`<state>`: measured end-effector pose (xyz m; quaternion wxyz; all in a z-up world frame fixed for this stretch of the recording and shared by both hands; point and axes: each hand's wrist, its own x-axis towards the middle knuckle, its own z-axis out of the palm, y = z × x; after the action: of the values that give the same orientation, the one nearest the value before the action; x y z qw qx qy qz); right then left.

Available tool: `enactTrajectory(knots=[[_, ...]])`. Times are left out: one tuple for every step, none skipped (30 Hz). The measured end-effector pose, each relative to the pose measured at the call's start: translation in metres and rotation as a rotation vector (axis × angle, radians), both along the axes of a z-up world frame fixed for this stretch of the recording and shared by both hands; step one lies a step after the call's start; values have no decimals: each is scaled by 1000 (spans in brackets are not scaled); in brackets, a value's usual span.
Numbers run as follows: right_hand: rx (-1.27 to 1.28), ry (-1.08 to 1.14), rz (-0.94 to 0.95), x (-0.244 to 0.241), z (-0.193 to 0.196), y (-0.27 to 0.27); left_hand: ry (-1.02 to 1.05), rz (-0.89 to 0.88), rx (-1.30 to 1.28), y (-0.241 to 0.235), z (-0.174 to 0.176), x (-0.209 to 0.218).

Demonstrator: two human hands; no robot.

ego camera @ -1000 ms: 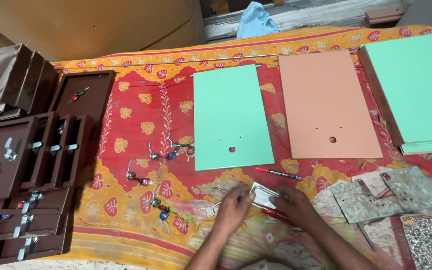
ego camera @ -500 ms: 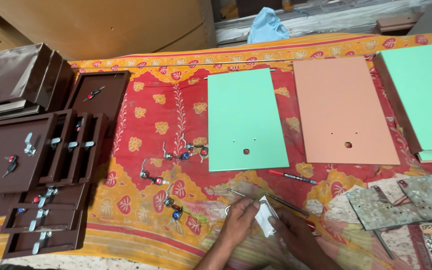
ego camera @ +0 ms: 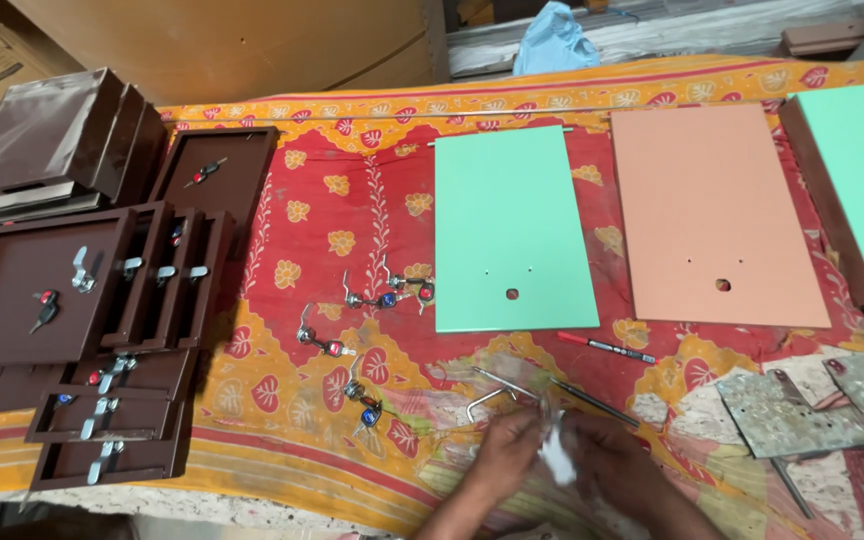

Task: The person assembles a lock mechanism into a light green metal box. They insert the lock body, align the handle, and secure it with a screwdriver. The person then tests the lock by turning the key and operating the handle.

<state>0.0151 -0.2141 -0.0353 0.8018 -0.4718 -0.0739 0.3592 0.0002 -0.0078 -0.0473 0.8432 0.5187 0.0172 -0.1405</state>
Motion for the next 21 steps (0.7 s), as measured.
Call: enactTrajectory(knots=[[-248,-53,-74,6,10,1,-45,-1,320,2,10,1],[-499,-112,-150,14,19,0,-95,-4,637,2,19,3],[-500,-110,-150,19,14,-6,-93,-6,636,3,39,7],[-638,-167,-106,27,10,-9,-97,43,710,6,60,12],[-775,-225,-61,35,5,-13,-100,92,783,8,81,17],[-773,-225,-63,43,11,-10,-102,91,785,12,73,28],[-696,-273,-38,50,16,-7,-186,91,743,15,65,38],[-623,-311,-4,53,21,-6,-258,91,694,16,57,43],[-627,-303,1,57,25,-9,-249,90,691,17,65,47],[-658,-280,16,66,30,-10,-188,22,705,19,75,57],[-689,-257,31,75,35,-10,-127,-47,719,21,85,66],[-689,-258,35,81,36,-13,-125,-43,719,21,92,67],[-759,-245,-62,87,37,-15,-77,-71,767,22,100,69],[-828,-232,-153,93,38,-17,-25,-95,816,24,107,69],[-827,-235,-144,96,47,-16,-21,-87,815,28,105,72],[-913,-241,-180,97,55,-14,18,4,773,32,103,74],[-999,-247,-217,99,63,-12,56,94,730,37,101,76],[-998,-246,-221,104,36,-28,54,91,731,48,82,78],[-947,-379,-230,109,10,-43,105,137,640,60,63,80],[-896,-515,-233,115,-16,-60,157,188,544,70,43,80],[-898,-517,-229,117,-17,-72,157,191,541,69,32,76]])
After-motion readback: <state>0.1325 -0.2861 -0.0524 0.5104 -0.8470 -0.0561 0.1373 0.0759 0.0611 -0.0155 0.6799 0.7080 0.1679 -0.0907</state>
